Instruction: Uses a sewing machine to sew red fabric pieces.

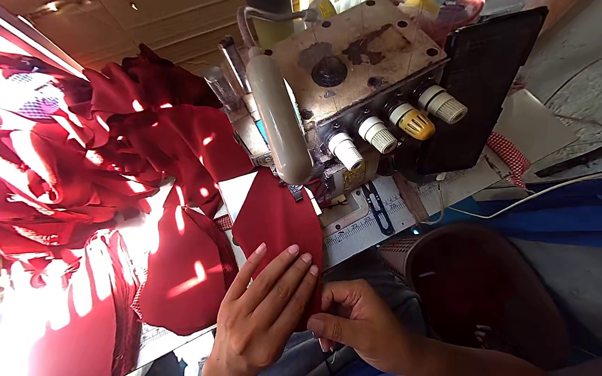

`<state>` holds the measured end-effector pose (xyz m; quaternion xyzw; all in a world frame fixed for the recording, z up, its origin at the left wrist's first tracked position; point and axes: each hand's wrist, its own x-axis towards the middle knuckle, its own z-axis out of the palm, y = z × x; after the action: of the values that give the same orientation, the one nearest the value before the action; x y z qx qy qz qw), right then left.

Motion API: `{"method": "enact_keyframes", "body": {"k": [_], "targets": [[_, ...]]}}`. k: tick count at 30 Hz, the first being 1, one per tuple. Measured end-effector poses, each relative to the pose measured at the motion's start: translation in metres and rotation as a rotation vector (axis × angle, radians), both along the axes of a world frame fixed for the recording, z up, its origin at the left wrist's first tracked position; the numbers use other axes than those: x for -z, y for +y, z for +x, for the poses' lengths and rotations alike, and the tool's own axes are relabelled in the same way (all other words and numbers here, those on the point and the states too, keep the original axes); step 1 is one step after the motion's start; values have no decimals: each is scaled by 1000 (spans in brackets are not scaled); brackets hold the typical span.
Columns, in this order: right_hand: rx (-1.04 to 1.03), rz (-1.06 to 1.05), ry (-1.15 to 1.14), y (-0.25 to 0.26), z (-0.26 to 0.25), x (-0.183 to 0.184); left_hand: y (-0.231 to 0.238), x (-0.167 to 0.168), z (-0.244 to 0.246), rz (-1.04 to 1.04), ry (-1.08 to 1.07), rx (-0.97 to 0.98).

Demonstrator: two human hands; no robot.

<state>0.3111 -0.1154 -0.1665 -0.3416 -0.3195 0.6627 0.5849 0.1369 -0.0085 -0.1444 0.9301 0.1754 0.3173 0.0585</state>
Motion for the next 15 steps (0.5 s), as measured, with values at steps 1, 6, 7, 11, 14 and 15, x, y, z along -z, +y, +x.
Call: {"method": "enact_keyframes", "body": {"k": [1,6,7,11,14,15], "targets": [[1,-11,3,0,0,2,0,1,-1,-3,11,5],[37,6,-23,10,5,5,8,3,2,-3,35,-2],[46,14,-35,14,7,5,10,4,4,3,31,-9],[73,33,-86,28,18,4,16,3,13,13,13,-49],[91,56,-106,36,27,3,17,3,20,11,-14,-85],[94,66,-116,39,30,3,18,4,23,9,-27,-98]]}}
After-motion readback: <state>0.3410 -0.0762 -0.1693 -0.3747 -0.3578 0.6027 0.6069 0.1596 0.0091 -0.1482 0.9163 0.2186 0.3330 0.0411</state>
